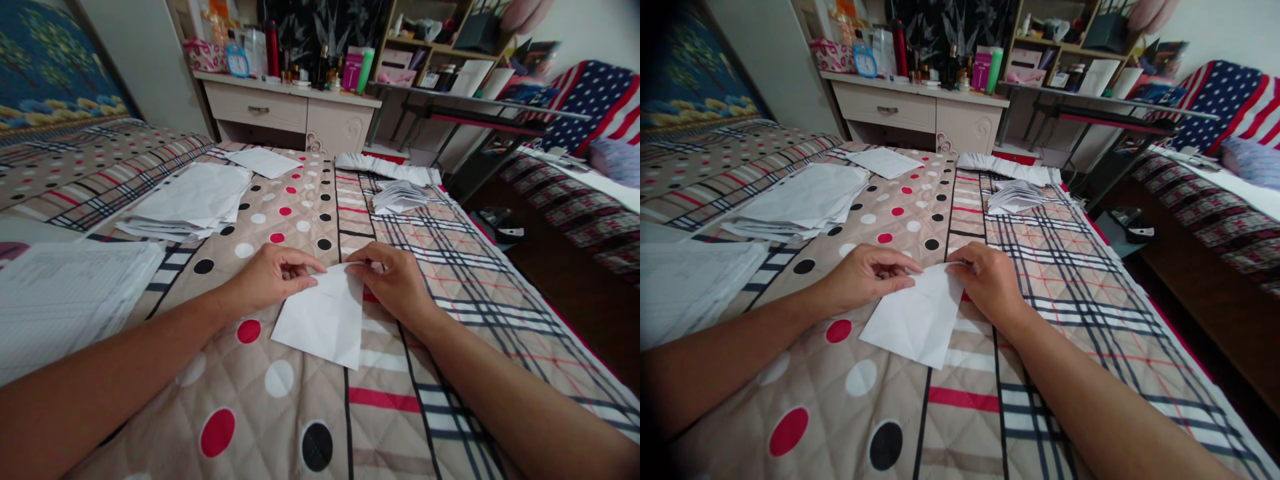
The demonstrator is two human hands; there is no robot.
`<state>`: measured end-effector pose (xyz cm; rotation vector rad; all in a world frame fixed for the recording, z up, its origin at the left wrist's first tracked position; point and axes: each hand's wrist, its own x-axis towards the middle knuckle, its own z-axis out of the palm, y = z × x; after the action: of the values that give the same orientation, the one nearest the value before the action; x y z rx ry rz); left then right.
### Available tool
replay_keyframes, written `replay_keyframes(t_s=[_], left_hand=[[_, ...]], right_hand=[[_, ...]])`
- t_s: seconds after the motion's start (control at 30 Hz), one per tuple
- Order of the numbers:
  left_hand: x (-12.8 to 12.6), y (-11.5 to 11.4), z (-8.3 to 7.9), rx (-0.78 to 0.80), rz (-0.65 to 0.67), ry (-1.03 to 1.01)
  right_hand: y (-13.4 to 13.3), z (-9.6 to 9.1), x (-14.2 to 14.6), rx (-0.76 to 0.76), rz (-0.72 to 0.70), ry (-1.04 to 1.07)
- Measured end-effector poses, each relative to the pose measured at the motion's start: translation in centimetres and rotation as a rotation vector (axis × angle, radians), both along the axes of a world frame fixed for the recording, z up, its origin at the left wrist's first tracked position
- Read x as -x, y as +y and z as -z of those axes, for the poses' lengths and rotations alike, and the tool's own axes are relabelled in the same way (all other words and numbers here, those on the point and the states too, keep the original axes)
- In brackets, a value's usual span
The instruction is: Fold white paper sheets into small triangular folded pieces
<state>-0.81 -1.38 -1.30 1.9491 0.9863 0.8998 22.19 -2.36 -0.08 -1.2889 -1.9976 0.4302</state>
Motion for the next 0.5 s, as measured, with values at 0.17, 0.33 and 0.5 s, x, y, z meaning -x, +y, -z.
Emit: replay_keyframes(t_s=[0.17,0.33,0.5], left_hand=[[-0.1,-0.2,-0.1,-0.12,-0.155,-0.027],[0.0,-0.2,-0.2,-0.18,-0.333,-0.063],[0.1,0.2,-0.4,-0.104,-0.389,-0.201]], right_hand=[[0.3,0.3,-0.6,-0.204,0.126,0.163],[-0.8,-0.4,-0.3,-0.313,-0.08,0.21],[-1.5,-0.7,-0.3,-0.427,-0.206,0.142]])
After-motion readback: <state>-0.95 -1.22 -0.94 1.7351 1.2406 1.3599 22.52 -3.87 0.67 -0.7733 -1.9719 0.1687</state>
